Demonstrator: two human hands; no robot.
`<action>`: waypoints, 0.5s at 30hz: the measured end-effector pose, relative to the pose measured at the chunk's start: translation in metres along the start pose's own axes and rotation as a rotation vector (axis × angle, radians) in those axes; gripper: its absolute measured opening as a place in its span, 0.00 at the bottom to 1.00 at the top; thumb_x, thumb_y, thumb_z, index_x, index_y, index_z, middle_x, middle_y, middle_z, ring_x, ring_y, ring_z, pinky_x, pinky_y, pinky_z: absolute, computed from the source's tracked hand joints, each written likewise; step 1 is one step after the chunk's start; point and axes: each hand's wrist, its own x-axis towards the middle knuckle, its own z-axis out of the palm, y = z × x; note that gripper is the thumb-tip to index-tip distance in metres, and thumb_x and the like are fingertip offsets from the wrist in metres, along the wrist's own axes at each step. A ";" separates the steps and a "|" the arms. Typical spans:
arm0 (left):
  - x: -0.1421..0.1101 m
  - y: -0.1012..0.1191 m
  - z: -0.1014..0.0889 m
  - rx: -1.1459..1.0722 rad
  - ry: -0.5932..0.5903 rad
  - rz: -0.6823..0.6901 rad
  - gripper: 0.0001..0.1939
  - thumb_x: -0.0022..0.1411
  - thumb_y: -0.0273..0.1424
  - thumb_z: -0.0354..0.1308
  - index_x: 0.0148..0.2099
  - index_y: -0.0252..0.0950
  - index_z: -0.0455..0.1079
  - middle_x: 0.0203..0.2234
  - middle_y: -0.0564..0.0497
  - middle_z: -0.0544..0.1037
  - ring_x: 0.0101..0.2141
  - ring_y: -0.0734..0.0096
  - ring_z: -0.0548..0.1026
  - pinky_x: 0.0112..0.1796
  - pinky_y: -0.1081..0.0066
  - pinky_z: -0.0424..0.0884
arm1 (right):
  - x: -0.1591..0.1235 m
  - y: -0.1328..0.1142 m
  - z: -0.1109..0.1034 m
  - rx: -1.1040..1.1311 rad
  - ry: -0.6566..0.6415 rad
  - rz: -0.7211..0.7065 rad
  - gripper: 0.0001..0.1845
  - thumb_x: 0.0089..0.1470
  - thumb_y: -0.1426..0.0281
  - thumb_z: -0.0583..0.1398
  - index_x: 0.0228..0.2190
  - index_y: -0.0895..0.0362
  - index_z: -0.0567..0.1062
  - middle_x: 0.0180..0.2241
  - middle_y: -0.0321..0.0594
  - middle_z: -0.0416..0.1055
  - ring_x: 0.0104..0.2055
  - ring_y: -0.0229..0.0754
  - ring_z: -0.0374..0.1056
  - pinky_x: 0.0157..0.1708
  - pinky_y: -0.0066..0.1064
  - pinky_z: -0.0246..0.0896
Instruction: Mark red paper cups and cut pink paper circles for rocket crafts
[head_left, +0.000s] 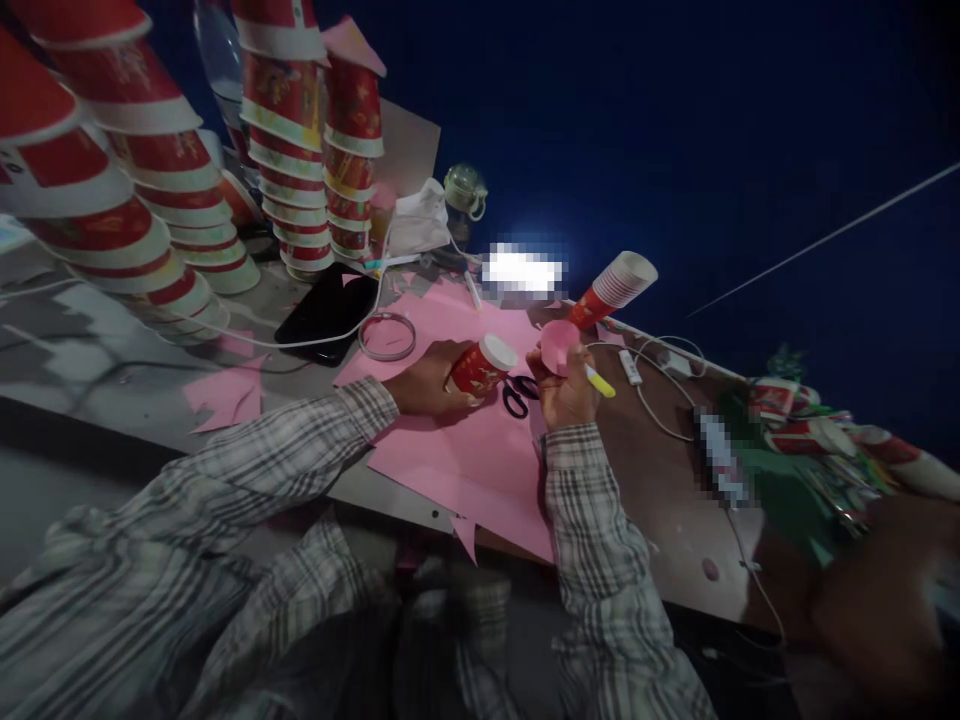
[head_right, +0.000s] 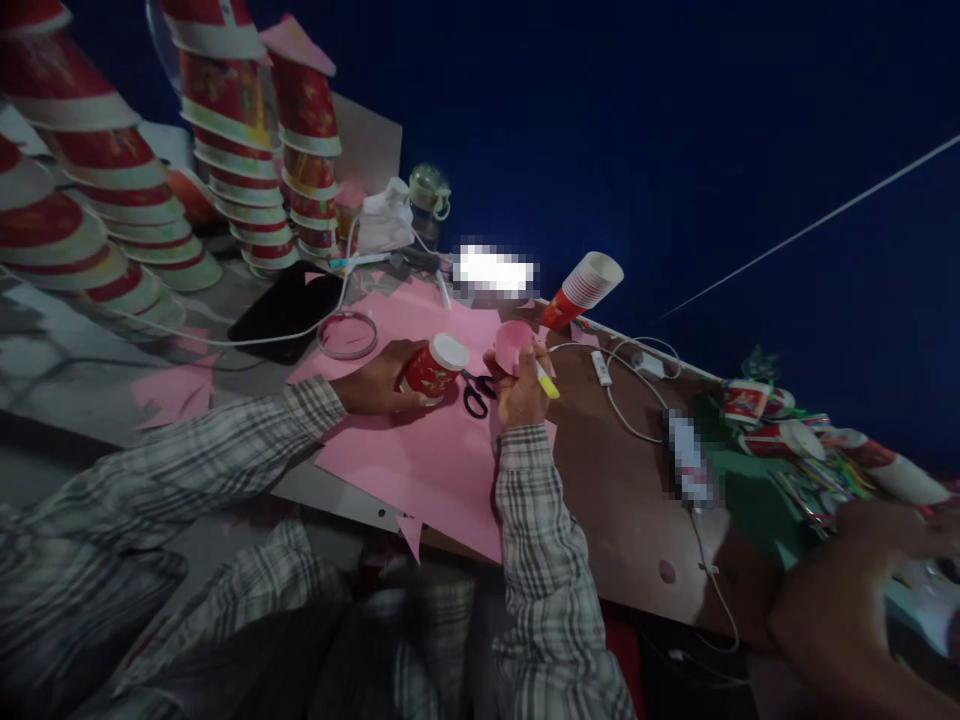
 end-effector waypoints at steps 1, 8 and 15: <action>0.000 0.000 0.000 -0.004 -0.001 -0.013 0.39 0.56 0.48 0.68 0.65 0.34 0.66 0.55 0.37 0.76 0.55 0.45 0.72 0.57 0.44 0.69 | 0.001 0.001 0.000 0.019 -0.017 0.047 0.26 0.43 0.51 0.72 0.37 0.51 0.70 0.35 0.32 0.75 0.33 0.35 0.74 0.41 0.39 0.77; 0.001 -0.002 0.000 0.024 -0.008 -0.029 0.42 0.56 0.44 0.68 0.67 0.33 0.63 0.57 0.36 0.74 0.56 0.45 0.72 0.59 0.43 0.68 | 0.003 0.000 -0.006 0.047 -0.147 0.092 0.25 0.40 0.63 0.73 0.39 0.50 0.70 0.34 0.30 0.76 0.33 0.34 0.75 0.46 0.38 0.77; 0.001 -0.002 0.000 0.062 0.003 0.035 0.38 0.56 0.43 0.68 0.64 0.33 0.65 0.52 0.38 0.77 0.51 0.49 0.75 0.53 0.50 0.73 | -0.009 0.000 -0.001 -0.031 -0.006 0.050 0.24 0.38 0.68 0.70 0.39 0.51 0.70 0.25 0.24 0.73 0.25 0.35 0.74 0.33 0.32 0.78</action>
